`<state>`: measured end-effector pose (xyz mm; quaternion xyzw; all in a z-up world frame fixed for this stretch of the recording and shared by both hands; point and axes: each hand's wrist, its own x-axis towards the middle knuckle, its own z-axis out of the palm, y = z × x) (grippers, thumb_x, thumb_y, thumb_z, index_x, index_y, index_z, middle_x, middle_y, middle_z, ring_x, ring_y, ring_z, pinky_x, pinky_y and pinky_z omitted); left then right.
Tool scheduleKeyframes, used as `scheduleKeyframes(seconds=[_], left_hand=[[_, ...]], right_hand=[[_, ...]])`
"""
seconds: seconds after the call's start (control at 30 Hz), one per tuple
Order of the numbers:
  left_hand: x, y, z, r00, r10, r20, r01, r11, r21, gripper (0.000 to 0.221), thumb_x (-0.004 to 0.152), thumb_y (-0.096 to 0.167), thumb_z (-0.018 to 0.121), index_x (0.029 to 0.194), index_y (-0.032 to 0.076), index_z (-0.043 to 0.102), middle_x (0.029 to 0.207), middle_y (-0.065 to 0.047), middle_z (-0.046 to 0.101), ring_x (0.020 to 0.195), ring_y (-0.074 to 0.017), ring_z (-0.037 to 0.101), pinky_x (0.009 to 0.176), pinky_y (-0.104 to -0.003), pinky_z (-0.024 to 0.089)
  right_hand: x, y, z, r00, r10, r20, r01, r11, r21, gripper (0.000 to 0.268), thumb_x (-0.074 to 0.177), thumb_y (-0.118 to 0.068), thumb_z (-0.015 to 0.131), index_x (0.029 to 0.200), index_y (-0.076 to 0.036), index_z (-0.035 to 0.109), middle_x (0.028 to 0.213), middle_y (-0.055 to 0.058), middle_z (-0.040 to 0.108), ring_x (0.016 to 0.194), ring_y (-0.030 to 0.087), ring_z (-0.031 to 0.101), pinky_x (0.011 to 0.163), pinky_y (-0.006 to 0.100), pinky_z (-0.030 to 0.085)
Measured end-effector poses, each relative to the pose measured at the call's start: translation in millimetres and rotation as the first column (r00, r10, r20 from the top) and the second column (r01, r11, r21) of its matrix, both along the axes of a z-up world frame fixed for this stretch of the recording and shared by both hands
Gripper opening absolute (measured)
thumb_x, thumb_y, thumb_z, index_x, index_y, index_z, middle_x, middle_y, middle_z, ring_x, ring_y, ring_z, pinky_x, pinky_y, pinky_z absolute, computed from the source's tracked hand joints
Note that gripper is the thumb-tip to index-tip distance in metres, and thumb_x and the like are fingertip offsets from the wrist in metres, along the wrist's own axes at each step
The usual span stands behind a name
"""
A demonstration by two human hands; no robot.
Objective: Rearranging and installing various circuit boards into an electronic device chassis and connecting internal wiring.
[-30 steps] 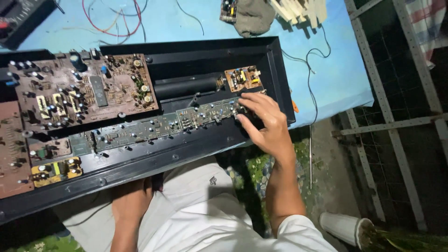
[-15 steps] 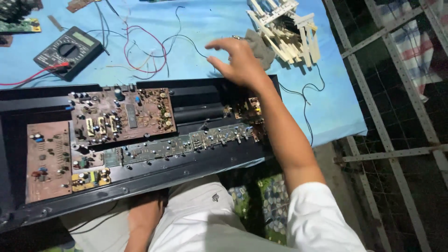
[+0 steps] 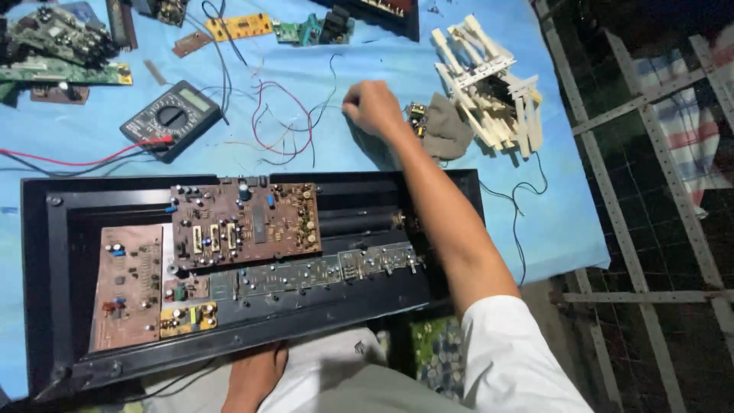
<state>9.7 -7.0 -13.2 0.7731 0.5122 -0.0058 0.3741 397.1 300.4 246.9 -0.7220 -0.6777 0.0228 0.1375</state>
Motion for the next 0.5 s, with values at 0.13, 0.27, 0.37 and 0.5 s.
scheduleKeyframes(seconds=[0.13, 0.27, 0.37, 0.5], left_hand=[[-7, -9, 28, 1.000, 0.006, 0.016, -0.003, 0.990, -0.138, 0.029, 0.091, 0.047, 0.058, 0.105, 0.026, 0.072, 0.101, -0.003, 0.076, 0.092, -0.0342, 0.069, 0.083, -0.044, 0.056], [-18, -4, 90, 0.963, -0.003, 0.269, 0.087, 0.949, -0.303, 0.030, 0.093, 0.042, 0.059, 0.089, 0.017, 0.075, 0.082, 0.000, 0.079, 0.075, -0.0222, 0.074, 0.075, -0.033, 0.056], [-22, 2, 121, 0.971, 0.041, 0.234, 0.034, 0.951, -0.308, 0.029, 0.092, 0.045, 0.059, 0.092, 0.023, 0.078, 0.085, 0.006, 0.080, 0.074, -0.0143, 0.074, 0.073, -0.028, 0.058], [-29, 14, 175, 0.943, 0.155, 0.295, -0.113, 0.981, -0.157, 0.023, 0.089, 0.040, 0.064, 0.087, 0.024, 0.080, 0.078, 0.006, 0.081, 0.066, -0.0125, 0.077, 0.066, -0.026, 0.060]], right_hand=[[-7, -13, 41, 0.984, 0.165, -0.073, -0.144, 0.961, 0.237, 0.010, 0.080, -0.007, 0.080, 0.087, 0.000, 0.081, 0.074, 0.008, 0.077, 0.056, 0.017, 0.065, 0.055, 0.032, 0.053], [-20, -31, 86, 0.968, 0.225, -0.111, -0.174, 0.919, 0.353, 0.007, 0.083, -0.003, 0.080, 0.089, 0.000, 0.082, 0.074, 0.007, 0.077, 0.056, 0.010, 0.060, 0.050, 0.023, 0.051], [-19, -36, 108, 0.974, 0.218, -0.058, -0.166, 0.866, 0.471, 0.006, 0.086, 0.000, 0.079, 0.090, -0.003, 0.081, 0.079, 0.010, 0.079, 0.059, 0.011, 0.064, 0.049, 0.020, 0.053], [-29, -48, 132, 0.957, 0.282, -0.073, -0.193, 0.801, 0.567, 0.005, 0.087, 0.000, 0.083, 0.092, 0.003, 0.082, 0.074, 0.008, 0.076, 0.055, 0.010, 0.056, 0.048, 0.022, 0.045]])
